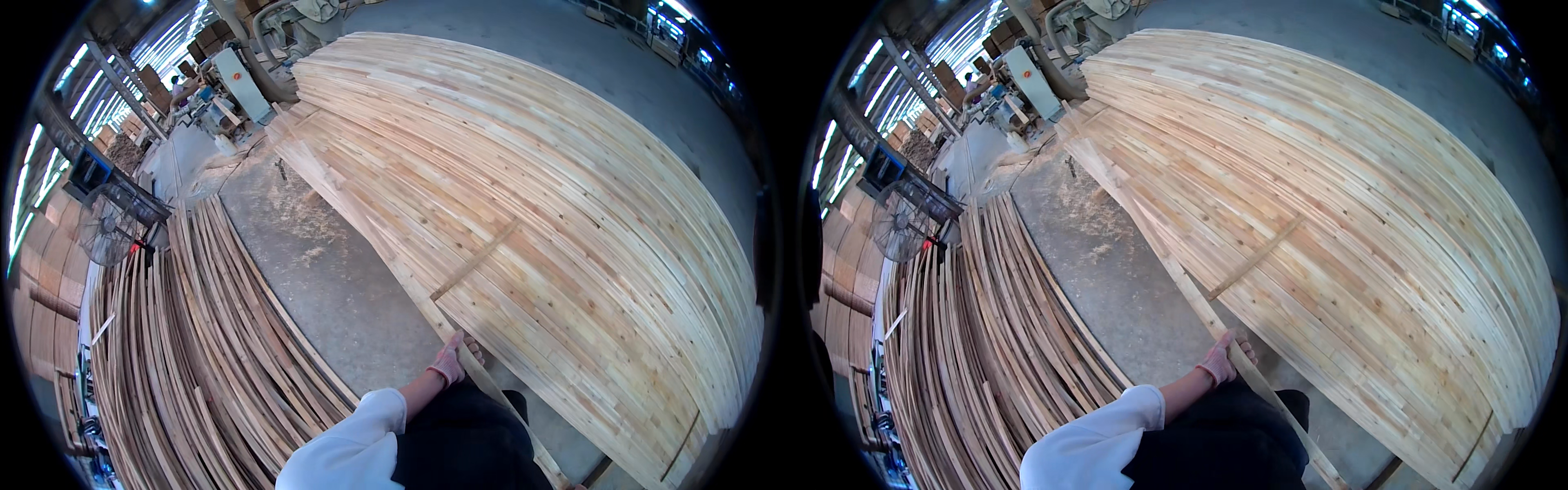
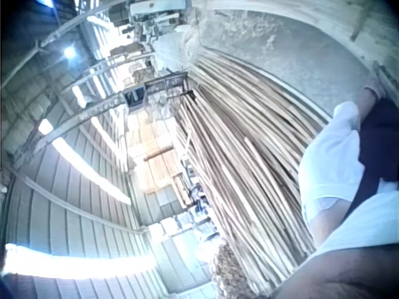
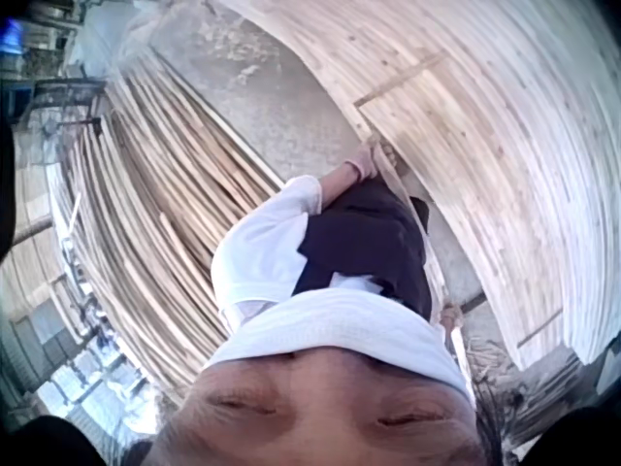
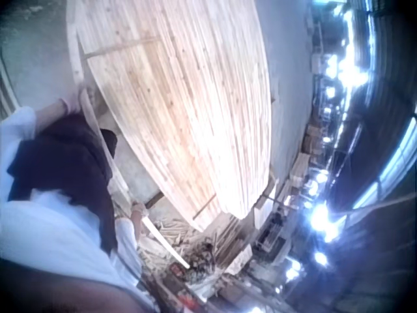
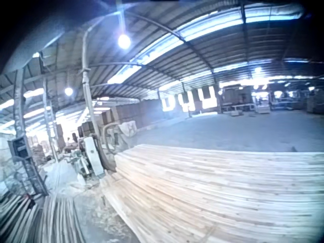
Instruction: The person sorts long wooden boards by picking them up from a large stack and moving them one at a time to a different pile nearby.
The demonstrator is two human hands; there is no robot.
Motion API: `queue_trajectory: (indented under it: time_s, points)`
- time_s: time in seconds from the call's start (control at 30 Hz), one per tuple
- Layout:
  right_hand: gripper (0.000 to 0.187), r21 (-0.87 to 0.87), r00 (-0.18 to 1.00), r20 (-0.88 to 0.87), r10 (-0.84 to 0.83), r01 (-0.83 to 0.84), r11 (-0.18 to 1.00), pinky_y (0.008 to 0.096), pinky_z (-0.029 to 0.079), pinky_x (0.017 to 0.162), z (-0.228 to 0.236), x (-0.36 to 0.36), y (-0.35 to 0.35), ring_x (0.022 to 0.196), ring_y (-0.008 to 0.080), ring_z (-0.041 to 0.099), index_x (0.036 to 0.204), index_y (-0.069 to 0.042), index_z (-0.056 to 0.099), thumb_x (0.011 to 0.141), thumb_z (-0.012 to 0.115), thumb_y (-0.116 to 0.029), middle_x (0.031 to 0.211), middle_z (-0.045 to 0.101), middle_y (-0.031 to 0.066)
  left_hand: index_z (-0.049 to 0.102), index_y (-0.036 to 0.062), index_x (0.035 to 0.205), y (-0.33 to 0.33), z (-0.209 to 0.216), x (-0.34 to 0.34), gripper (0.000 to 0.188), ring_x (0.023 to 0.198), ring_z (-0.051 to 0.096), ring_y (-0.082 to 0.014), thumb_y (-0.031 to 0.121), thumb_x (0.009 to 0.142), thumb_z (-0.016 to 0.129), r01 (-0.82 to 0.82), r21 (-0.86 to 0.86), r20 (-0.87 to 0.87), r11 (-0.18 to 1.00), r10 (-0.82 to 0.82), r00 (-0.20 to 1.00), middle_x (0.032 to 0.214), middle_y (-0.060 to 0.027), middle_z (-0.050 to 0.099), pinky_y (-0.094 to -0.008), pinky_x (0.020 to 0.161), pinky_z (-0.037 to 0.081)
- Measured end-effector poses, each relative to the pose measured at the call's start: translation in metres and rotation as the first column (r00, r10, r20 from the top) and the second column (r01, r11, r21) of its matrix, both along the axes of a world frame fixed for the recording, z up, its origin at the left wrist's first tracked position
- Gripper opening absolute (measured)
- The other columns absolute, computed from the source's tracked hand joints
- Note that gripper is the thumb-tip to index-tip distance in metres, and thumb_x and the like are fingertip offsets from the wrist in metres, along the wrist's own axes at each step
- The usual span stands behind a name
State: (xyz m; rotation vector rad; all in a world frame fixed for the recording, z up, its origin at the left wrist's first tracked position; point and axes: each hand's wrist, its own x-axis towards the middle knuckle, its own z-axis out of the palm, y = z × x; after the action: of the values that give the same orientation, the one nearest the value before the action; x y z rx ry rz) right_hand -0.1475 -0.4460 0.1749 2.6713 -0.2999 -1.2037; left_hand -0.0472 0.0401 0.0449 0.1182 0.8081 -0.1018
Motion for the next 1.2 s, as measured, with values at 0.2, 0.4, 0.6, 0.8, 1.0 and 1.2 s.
queue_trajectory:
  time_s: [0.2, 0.4, 0.6, 0.8, 1.0, 1.2]
  points:
    - [0.035, -0.056, 0.993, -0.099, 0.059, -0.065, 0.996, 0.0379, 0.053, 0.076, -0.017, 0.001, -0.039, 0.099, 0.0234, 0.063, 0.109, -0.014, 0.066, 0.089, 0.049, -0.038, 0.110, 0.065, 0.0073, 0.057, 0.0057, 0.088, -0.021, 0.002, -0.020, 0.035, 0.072, 0.053, -0.0310, 0.041, 0.089, 0.053, -0.039, 0.100, 0.037, 0.994, 0.035, 0.999, 0.075, -0.0089, 0.057, -0.0510, 0.077, 0.046]
    - [0.031, -0.169, 0.984, -0.126, 0.125, -0.145, 0.975, 0.0403, 0.053, 0.079, -0.058, -0.005, -0.101, 0.105, 0.0241, 0.062, 0.105, -0.022, 0.068, 0.089, 0.046, -0.038, 0.115, 0.064, 0.0050, 0.058, 0.0053, 0.087, -0.056, 0.028, -0.039, 0.036, 0.069, 0.058, -0.0318, 0.041, 0.088, 0.056, -0.104, -0.015, -0.006, 0.994, 0.104, 0.995, 0.074, -0.0097, 0.061, -0.0503, 0.072, 0.049]
    - [0.027, -0.077, 0.927, -0.196, 0.319, -0.339, 0.938, 0.0386, 0.053, 0.082, -0.112, -0.011, -0.180, 0.103, 0.0262, 0.062, 0.104, -0.023, 0.067, 0.088, 0.049, -0.034, 0.112, 0.064, 0.0075, 0.055, 0.0064, 0.095, -0.084, 0.025, -0.055, 0.034, 0.077, 0.056, -0.0335, 0.039, 0.090, 0.051, -0.143, 0.149, -0.005, 0.979, 0.145, 0.989, 0.081, -0.0108, 0.058, -0.0544, 0.079, 0.046]
    - [0.042, 0.162, 0.916, -0.223, 0.334, -0.304, 0.939, 0.0432, 0.044, 0.094, -0.057, 0.040, -0.139, 0.110, 0.0327, 0.056, 0.113, -0.017, 0.062, 0.087, 0.048, -0.046, 0.119, 0.059, 0.0136, 0.059, 0.0103, 0.092, -0.094, 0.014, -0.060, 0.030, 0.075, 0.059, -0.0299, 0.040, 0.087, 0.059, -0.240, 0.237, -0.241, 0.941, 0.296, 0.924, 0.083, -0.0078, 0.062, -0.0482, 0.074, 0.048]
    - [0.038, 0.227, 0.904, -0.025, 0.427, -0.411, 0.883, 0.0382, 0.050, 0.079, -0.130, 0.078, -0.069, 0.089, 0.0302, 0.065, 0.088, -0.013, 0.070, 0.069, 0.064, -0.045, 0.090, 0.068, 0.0131, 0.061, 0.0146, 0.091, -0.144, -0.039, -0.083, 0.025, 0.085, 0.059, -0.0249, 0.039, 0.084, 0.063, 0.054, 0.152, -0.153, 0.987, -0.030, 0.988, 0.089, -0.0041, 0.063, -0.0411, 0.074, 0.047]
    - [0.050, 0.510, 0.869, 0.048, 0.493, -0.446, 0.736, 0.0421, 0.049, 0.079, -0.047, 0.107, 0.078, 0.091, 0.0321, 0.064, 0.100, -0.014, 0.067, 0.070, 0.062, -0.054, 0.096, 0.067, 0.0150, 0.062, 0.0129, 0.100, -0.218, -0.026, -0.095, 0.028, 0.091, 0.057, -0.0223, 0.036, 0.084, 0.063, 0.422, 0.056, -0.014, 0.905, -0.422, 0.906, 0.096, -0.0055, 0.061, -0.0399, 0.080, 0.046]
